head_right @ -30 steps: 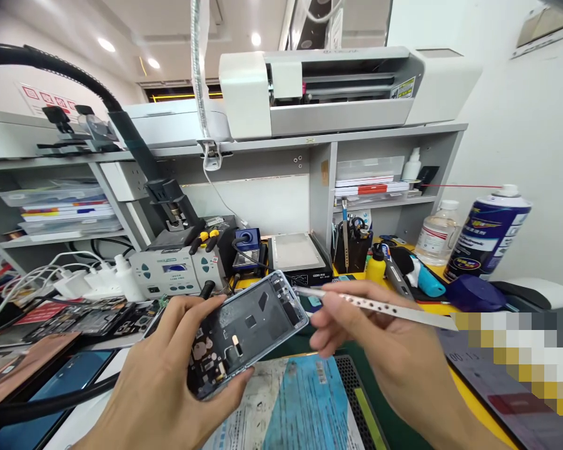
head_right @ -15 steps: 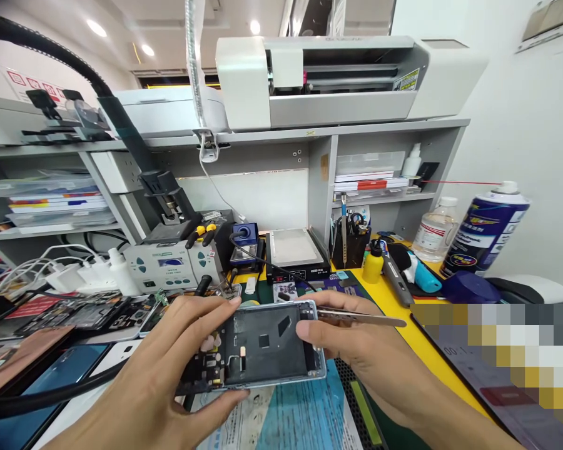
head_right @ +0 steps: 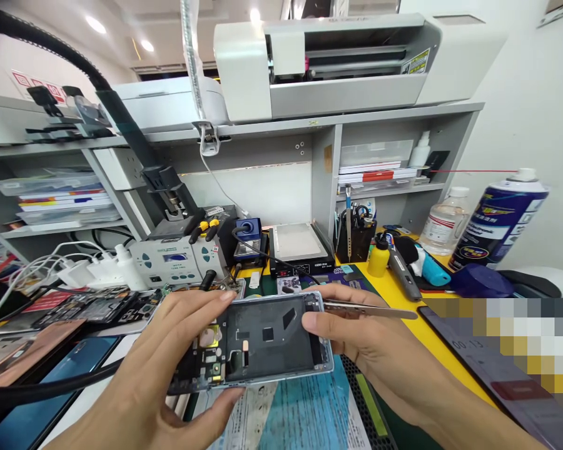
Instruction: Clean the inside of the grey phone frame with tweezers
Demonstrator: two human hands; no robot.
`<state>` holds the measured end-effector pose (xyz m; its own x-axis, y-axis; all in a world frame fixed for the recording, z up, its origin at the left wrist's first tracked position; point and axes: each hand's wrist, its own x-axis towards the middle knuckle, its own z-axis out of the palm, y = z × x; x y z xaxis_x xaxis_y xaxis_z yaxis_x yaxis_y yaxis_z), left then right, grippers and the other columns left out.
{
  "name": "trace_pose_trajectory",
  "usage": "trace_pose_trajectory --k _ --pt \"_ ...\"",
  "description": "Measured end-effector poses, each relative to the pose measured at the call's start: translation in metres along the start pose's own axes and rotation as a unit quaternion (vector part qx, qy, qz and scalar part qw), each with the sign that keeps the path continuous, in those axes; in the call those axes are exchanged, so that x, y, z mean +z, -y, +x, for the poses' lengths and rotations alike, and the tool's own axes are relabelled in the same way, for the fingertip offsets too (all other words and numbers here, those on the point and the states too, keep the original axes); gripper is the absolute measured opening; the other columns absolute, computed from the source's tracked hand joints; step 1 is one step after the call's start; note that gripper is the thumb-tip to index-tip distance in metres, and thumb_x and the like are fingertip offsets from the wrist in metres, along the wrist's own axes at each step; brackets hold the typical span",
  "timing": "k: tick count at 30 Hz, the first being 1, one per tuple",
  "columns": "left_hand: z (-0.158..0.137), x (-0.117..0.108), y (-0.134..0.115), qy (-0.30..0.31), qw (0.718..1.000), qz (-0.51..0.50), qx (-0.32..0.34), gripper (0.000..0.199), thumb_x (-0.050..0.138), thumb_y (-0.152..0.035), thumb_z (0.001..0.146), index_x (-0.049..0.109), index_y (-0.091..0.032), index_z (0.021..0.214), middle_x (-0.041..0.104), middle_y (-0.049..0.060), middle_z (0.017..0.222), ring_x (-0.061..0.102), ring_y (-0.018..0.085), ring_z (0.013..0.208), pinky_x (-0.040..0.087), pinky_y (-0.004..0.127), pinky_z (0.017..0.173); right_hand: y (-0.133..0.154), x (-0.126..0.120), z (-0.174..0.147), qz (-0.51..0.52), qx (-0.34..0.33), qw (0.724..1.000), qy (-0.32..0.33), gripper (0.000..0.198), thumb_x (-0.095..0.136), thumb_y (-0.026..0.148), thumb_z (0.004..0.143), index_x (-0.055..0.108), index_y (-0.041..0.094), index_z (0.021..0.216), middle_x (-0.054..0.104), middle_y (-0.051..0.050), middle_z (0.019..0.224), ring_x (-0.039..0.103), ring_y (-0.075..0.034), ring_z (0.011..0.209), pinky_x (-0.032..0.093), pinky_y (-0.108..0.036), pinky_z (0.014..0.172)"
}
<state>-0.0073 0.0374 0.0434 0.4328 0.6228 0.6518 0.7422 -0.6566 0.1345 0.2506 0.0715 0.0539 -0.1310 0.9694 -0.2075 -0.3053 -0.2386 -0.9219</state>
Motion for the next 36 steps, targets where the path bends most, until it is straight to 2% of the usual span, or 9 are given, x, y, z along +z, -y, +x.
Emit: trace_pose_trajectory --k 3,6,8,11,16,20,27,31,36 --pt "0.001 0.000 -0.004 -0.053 0.998 -0.009 -0.042 0.084 0.071 -0.025 0.084 0.028 -0.026 0.157 0.038 0.012 0.158 0.036 0.034 0.146 0.038 0.054 0.119 -0.001 -0.003 0.002 0.016 -0.018 1.000 0.015 0.031 0.096 0.024 0.069 0.080 0.025 0.096 0.082 -0.001 0.094 0.074 -0.021 0.092 0.059 -0.024 0.079" --pt "0.001 0.000 -0.005 -0.101 0.983 -0.064 -0.137 0.107 0.078 -0.032 0.080 0.009 -0.027 0.163 0.022 0.014 0.167 0.032 0.037 0.151 0.037 0.060 0.121 -0.002 -0.003 0.003 0.042 -0.022 0.999 0.021 0.033 0.094 0.024 0.071 0.077 0.026 0.099 0.081 -0.002 0.100 0.073 -0.024 0.098 0.059 -0.029 0.084" --pt "-0.001 0.001 -0.003 -0.093 0.971 -0.117 -0.186 0.108 0.076 -0.032 0.081 0.005 -0.029 0.163 0.025 0.013 0.168 0.037 0.034 0.150 0.041 0.059 0.120 -0.001 -0.002 0.004 0.053 -0.030 0.997 0.038 0.030 0.092 0.026 0.074 0.075 0.027 0.100 0.081 -0.003 0.102 0.072 -0.026 0.098 0.057 -0.034 0.085" --pt "-0.003 0.002 -0.002 -0.068 0.964 -0.144 -0.213 0.099 0.072 -0.035 0.084 0.012 -0.031 0.162 0.036 0.011 0.164 0.040 0.033 0.149 0.042 0.060 0.119 -0.001 -0.002 0.003 0.062 -0.039 0.996 0.056 0.027 0.088 0.030 0.079 0.073 0.027 0.101 0.080 -0.003 0.099 0.072 -0.028 0.098 0.055 -0.037 0.085" --pt "-0.004 0.004 0.002 -0.073 0.971 -0.127 -0.191 0.090 0.071 -0.033 0.086 0.020 -0.037 0.160 0.044 0.007 0.159 0.050 0.034 0.143 0.044 0.063 0.117 -0.002 -0.002 0.002 0.063 -0.026 0.996 0.055 0.030 0.089 0.030 0.078 0.072 0.027 0.103 0.080 -0.004 0.107 0.069 -0.032 0.111 0.053 -0.042 0.094" --pt "-0.004 0.006 0.005 -0.087 0.976 -0.116 -0.164 0.092 0.074 -0.031 0.084 0.021 -0.034 0.160 0.045 0.008 0.158 0.048 0.033 0.143 0.045 0.060 0.117 -0.002 0.000 0.001 0.070 -0.018 0.997 0.024 0.038 0.094 0.030 0.071 0.073 0.027 0.102 0.080 -0.004 0.108 0.070 -0.032 0.109 0.054 -0.044 0.097" --pt "-0.003 0.006 0.001 -0.101 0.973 -0.109 -0.176 0.092 0.076 -0.032 0.083 0.023 -0.033 0.159 0.047 0.009 0.155 0.050 0.034 0.140 0.049 0.059 0.114 -0.001 -0.001 0.000 0.059 -0.021 0.997 0.047 0.036 0.092 0.032 0.074 0.073 0.027 0.104 0.080 -0.004 0.105 0.071 -0.031 0.104 0.057 -0.040 0.089" --pt "-0.004 0.007 0.001 -0.109 0.973 -0.105 -0.175 0.092 0.076 -0.031 0.083 0.023 -0.034 0.158 0.047 0.008 0.154 0.050 0.033 0.139 0.049 0.058 0.113 -0.005 -0.007 0.004 0.050 -0.014 0.998 0.034 0.041 0.095 0.032 0.070 0.076 0.031 0.106 0.079 -0.004 0.113 0.072 -0.033 0.110 0.059 -0.042 0.093" --pt "-0.005 0.009 0.003 -0.118 0.973 -0.113 -0.166 0.096 0.078 -0.030 0.080 0.023 -0.035 0.158 0.046 0.005 0.154 0.048 0.031 0.140 0.046 0.056 0.117 -0.007 -0.009 0.007 0.046 -0.007 0.998 0.034 0.043 0.095 0.035 0.068 0.076 0.031 0.107 0.080 -0.004 0.110 0.071 -0.034 0.111 0.057 -0.045 0.098"
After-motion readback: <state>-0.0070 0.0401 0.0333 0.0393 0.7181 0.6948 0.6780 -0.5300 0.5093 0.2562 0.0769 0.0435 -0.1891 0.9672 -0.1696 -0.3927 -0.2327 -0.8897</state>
